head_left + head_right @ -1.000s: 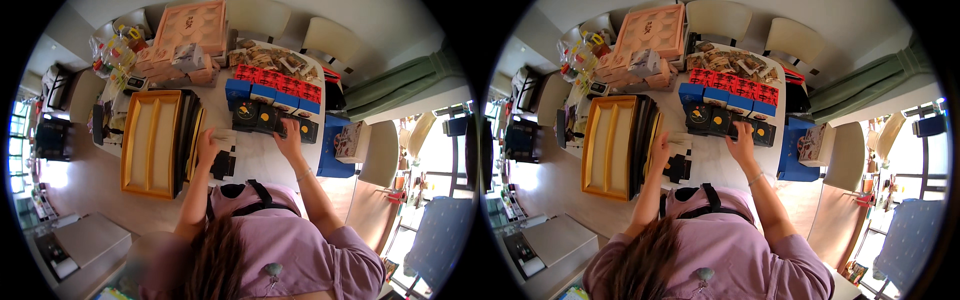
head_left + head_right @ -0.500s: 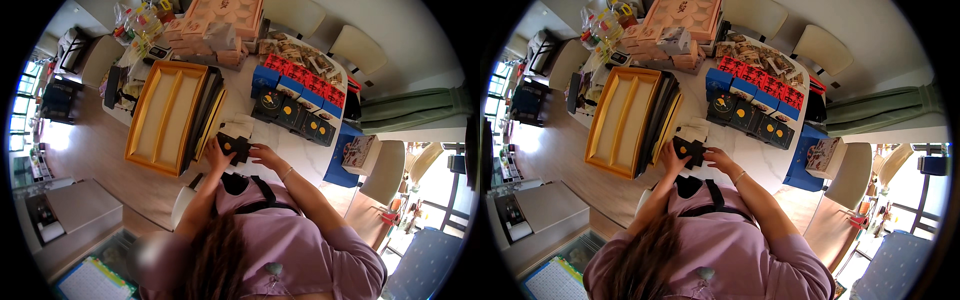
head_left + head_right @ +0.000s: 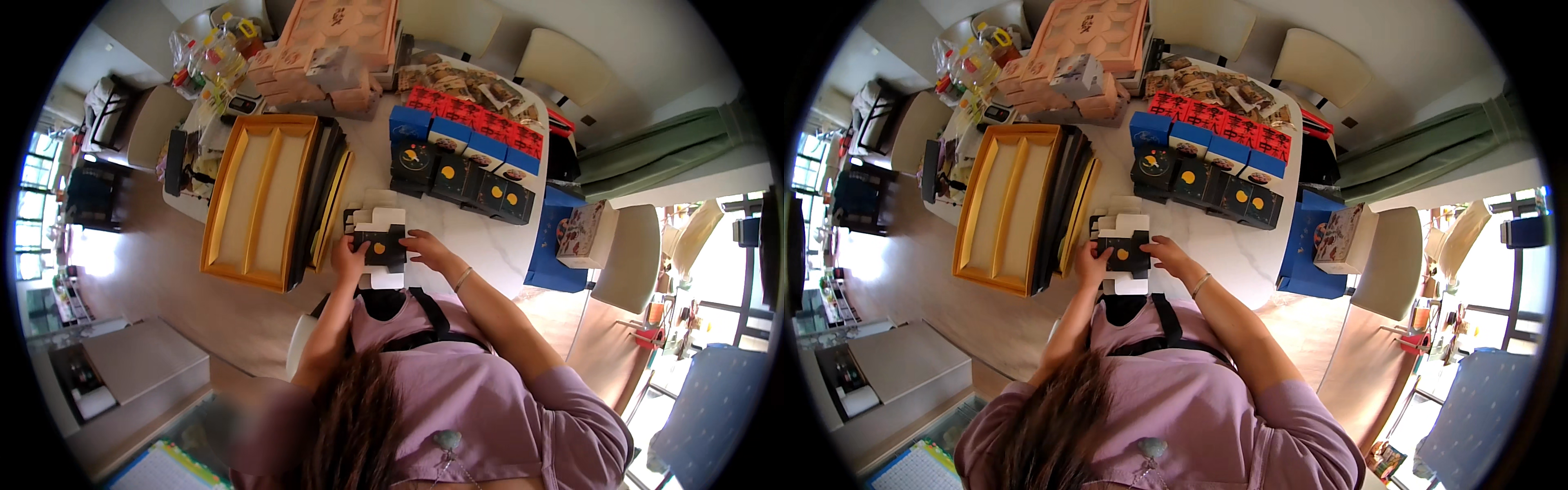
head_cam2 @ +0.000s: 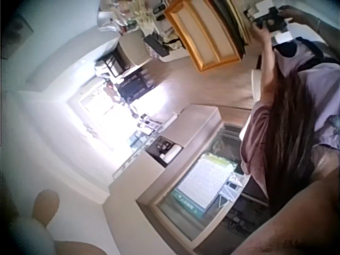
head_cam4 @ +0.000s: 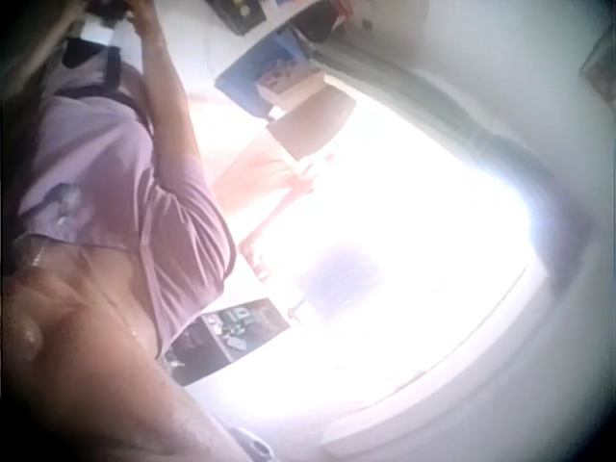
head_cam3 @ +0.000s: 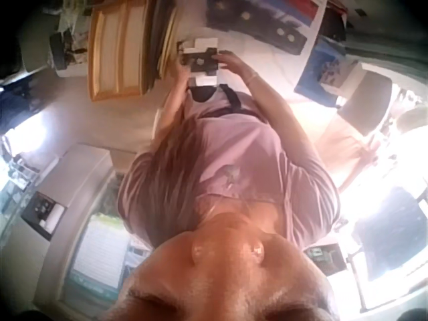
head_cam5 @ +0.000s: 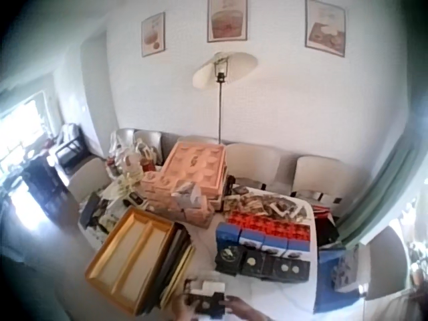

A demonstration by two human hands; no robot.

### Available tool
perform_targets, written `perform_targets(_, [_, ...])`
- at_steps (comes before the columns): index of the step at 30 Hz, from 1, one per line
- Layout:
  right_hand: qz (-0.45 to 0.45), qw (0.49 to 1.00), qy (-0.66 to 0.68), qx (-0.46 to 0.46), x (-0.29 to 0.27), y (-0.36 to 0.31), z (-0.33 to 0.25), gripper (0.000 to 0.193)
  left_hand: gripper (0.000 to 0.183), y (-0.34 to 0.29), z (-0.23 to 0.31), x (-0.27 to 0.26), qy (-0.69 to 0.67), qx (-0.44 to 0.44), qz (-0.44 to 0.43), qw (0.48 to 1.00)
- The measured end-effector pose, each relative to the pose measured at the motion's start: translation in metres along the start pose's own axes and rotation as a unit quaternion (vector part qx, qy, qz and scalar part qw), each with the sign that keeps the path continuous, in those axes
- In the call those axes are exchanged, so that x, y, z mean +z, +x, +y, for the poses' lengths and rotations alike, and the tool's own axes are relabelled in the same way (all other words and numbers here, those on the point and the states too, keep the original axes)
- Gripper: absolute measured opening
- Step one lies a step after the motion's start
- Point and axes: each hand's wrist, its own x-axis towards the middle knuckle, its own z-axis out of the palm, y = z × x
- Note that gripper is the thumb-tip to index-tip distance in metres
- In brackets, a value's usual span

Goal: The person assembles small black cardboard boxes by folding the flaps and securing them with yellow circular stickers. They handle the boxes one at a time, picking them up from a pile, folding the sides, and placing them on the table.

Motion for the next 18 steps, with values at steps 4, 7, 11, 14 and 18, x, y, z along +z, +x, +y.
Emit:
perform_targets(4, [0.037, 0.998, -0.048, -0.035, -0.015, -0.008, -0.001, 0.055, 0.03, 0.017, -0.015, -0.006, -0.149, -0.009, -0.021, 0.989])
perform_targets(7, [0.075, 0.994, -0.053, -0.061, -0.022, 0.001, -0.007, 0.048, 0.026, 0.024, -0.004, -0.011, -0.102, 0.1, -0.035, 0.989])
perform_targets(11, [0.094, 0.969, -0.159, -0.166, -0.019, 0.025, -0.017, 0.044, 0.043, 0.048, 0.016, -0.011, -0.025, 0.274, -0.131, 0.952])
perform_targets(14, [0.159, 0.927, -0.279, -0.192, -0.014, 0.038, -0.03, 0.046, 0.049, 0.069, 0.025, 0.001, 0.005, 0.325, -0.147, 0.934])
perform_targets(18, [0.234, 0.837, -0.457, -0.192, -0.01, 0.057, -0.035, 0.049, 0.05, 0.084, 0.018, 0.017, 0.043, 0.278, -0.183, 0.942])
